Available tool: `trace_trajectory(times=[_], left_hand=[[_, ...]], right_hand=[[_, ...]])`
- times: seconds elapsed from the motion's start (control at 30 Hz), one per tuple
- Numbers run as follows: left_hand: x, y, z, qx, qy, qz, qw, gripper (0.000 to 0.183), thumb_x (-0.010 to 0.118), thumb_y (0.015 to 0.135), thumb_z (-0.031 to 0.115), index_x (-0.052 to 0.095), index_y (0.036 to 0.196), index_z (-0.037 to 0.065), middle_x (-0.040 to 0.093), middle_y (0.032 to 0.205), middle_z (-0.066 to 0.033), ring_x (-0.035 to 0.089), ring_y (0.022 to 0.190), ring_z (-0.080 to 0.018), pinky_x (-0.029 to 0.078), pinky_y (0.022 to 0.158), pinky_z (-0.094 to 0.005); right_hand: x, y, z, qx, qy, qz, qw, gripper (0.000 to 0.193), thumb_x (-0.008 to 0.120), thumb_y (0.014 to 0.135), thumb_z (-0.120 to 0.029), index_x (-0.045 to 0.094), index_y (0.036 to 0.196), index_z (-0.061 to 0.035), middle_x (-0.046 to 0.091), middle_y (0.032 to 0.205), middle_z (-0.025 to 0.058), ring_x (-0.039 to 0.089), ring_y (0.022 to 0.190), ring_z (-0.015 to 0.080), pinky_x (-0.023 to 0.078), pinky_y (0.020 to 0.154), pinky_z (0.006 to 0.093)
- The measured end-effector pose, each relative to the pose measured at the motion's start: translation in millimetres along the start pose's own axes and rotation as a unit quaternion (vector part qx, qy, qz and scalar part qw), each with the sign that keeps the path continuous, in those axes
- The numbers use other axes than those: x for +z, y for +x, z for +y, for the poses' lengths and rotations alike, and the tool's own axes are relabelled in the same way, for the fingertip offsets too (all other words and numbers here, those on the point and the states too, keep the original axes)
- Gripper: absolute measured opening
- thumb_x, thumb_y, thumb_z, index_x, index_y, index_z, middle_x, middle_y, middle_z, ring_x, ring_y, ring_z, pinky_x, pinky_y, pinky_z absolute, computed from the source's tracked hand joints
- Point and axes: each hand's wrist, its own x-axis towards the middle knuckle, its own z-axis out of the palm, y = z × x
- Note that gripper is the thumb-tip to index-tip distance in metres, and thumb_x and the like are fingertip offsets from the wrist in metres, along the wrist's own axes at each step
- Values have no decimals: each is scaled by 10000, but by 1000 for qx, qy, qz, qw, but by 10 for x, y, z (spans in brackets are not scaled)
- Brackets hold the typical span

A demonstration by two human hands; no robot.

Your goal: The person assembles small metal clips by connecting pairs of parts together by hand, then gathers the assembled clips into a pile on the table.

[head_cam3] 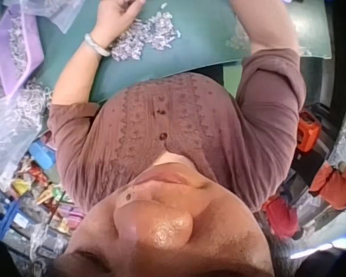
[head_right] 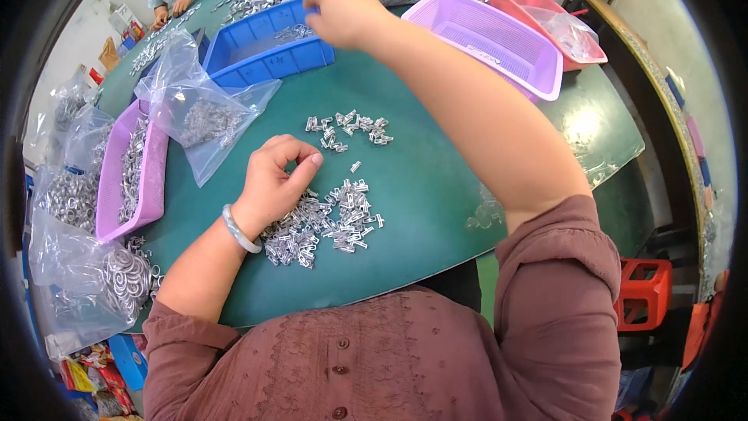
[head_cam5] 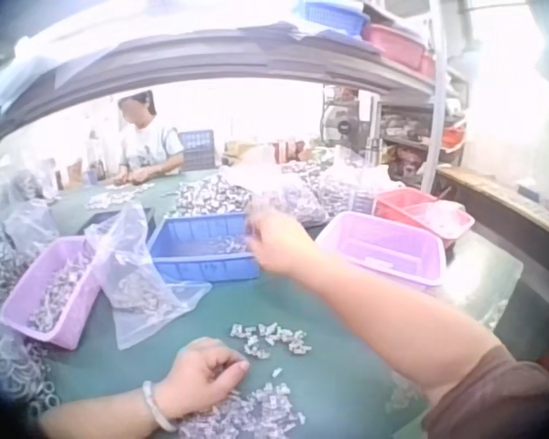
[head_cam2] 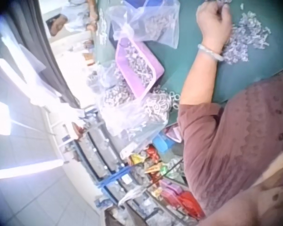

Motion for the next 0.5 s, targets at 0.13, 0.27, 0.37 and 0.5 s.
trace_trajectory(times=[0.13, 0.27, 0.37, 0.5], left_hand=[[-17, -10, -5, -12, 5, 4, 1000, 51, 650, 786, 88, 645, 763, 43, 591, 696, -60, 545, 678, -205, 429, 597, -321], [-21, -10, 14, 5, 4, -2, 1000, 37, 643, 785, 74, 645, 770, 40, 593, 705, -65, 552, 685, -209, 434, 611, -321], [8, -11, 17, 5, -4, 0, 1000, 32, 642, 785, 67, 644, 778, 36, 594, 705, -66, 557, 694, -208, 435, 622, -318], [16, -8, 30, -4, -11, -19, 1000, 31, 646, 782, 64, 643, 783, 33, 595, 711, -65, 560, 700, -205, 434, 630, -318]], right_hand=[[-51, -548, -53, -104, 34, -229, 967, 130, 647, 738, -117, 664, 847, -47, 606, 783, 118, 600, 756, 298, 487, 700, 385], [-146, -1032, -159, -110, 73, -357, 925, 121, 680, 707, -104, 663, 815, -52, 599, 810, 106, 582, 838, 289, 471, 753, 379], [-133, -1229, -211, -105, 88, -333, 933, 136, 708, 699, -128, 660, 801, -51, 577, 804, 96, 567, 849, 289, 460, 763, 384], [-85, -1330, -221, -103, 84, -291, 947, 115, 695, 713, -110, 645, 799, -53, 570, 811, 91, 557, 842, 292, 454, 756, 380]])
